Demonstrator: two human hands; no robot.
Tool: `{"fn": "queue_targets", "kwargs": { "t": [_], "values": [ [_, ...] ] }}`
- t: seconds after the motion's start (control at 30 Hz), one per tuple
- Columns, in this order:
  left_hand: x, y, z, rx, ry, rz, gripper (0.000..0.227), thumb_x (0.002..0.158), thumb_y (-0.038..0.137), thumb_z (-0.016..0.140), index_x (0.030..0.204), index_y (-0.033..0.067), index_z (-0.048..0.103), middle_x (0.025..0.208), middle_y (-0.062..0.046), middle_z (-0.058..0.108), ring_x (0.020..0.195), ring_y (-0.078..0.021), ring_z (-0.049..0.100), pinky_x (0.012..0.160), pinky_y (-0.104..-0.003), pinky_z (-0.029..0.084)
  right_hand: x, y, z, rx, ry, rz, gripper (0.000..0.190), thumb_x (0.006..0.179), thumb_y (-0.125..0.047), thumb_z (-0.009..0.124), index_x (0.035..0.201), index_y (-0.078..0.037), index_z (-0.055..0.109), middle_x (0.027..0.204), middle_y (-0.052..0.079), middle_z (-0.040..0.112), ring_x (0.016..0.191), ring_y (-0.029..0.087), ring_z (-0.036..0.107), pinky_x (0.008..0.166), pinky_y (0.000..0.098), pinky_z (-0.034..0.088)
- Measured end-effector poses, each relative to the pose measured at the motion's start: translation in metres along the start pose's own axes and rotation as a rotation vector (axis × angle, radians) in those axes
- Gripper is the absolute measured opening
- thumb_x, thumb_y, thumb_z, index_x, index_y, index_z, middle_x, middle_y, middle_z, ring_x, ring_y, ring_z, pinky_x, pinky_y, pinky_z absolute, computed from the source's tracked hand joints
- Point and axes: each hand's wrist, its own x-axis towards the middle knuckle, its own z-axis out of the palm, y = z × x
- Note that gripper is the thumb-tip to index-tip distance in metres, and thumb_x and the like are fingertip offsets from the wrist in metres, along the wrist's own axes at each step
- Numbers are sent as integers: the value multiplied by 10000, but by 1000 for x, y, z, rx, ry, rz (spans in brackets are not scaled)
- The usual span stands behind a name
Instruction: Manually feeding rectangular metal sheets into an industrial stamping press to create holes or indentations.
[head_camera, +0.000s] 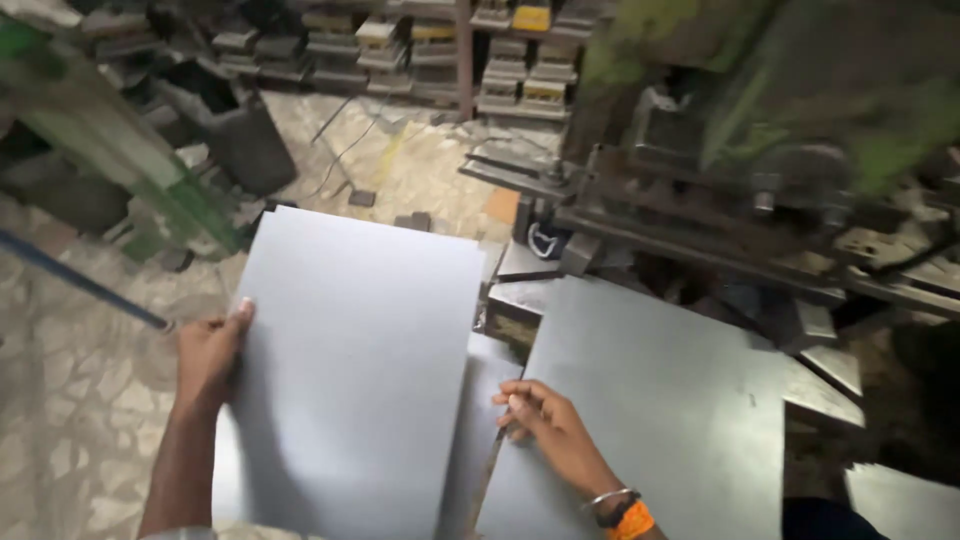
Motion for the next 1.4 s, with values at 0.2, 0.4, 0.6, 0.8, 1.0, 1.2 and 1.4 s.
{"fn": "queue_targets", "kwargs": {
  "t": [0.2,0.4,0.6,0.8,1.0,1.2,1.4],
  "values": [
    [-62,47,98,-285,-360,-246,315,993,299,704,952,-13,727,880,-119,651,792,-209,564,729,-356,473,-49,30,-56,46,239,205,803,907,-564,451,1558,-102,366,1632,58,379,1420,262,491,1087,436,461],
    [-169,122,172,-760,-882,-273,400,996,204,582,1375,81,620,696,73,437,571,-45,317,537,-223,239,-79,60,-199,244,491,-244,365,942,-103,657,1284,22,666,746,20,633,535,56,447,469,219,370],
    [-220,186,229,-628,-1066,-296,898,831,488,541,1630,214,236,1746,-61,120,1596,-285,64,1234,-545,110,-87,58,-278,276,731,-186,471,830,-122,719,525,-79,363,1565,56,498,1242,155,533,1074,230,301],
    [-189,179,295,-590,-935,-408,670,936,248,664,1561,81,485,1535,-265,499,1365,-387,505,1133,-526,406,-69,6,-284,87,838,59,494,821,-348,831,1219,-66,751,983,118,672,921,194,595,876,346,477],
    [-124,179,363,-375,-862,-188,560,801,341,887,1287,124,711,980,-128,766,838,-232,753,719,-429,609,-1,38,-347,131,844,-36,352,760,-332,879,1056,-176,771,856,-28,672,800,87,579,753,214,411],
    [-120,189,368,-385,-825,-208,646,774,272,897,1357,103,678,1028,-157,725,888,-287,739,814,-428,580,-14,-19,-308,270,803,-123,248,707,-178,903,827,-85,708,776,15,598,743,104,559,656,243,408],
    [-122,199,368,-440,-814,-230,540,753,247,894,1256,129,739,934,-123,736,800,-263,750,723,-402,597,-12,-20,-311,268,793,-171,251,709,-157,915,792,-77,693,738,-8,574,704,90,578,634,235,441]
  ]
}}
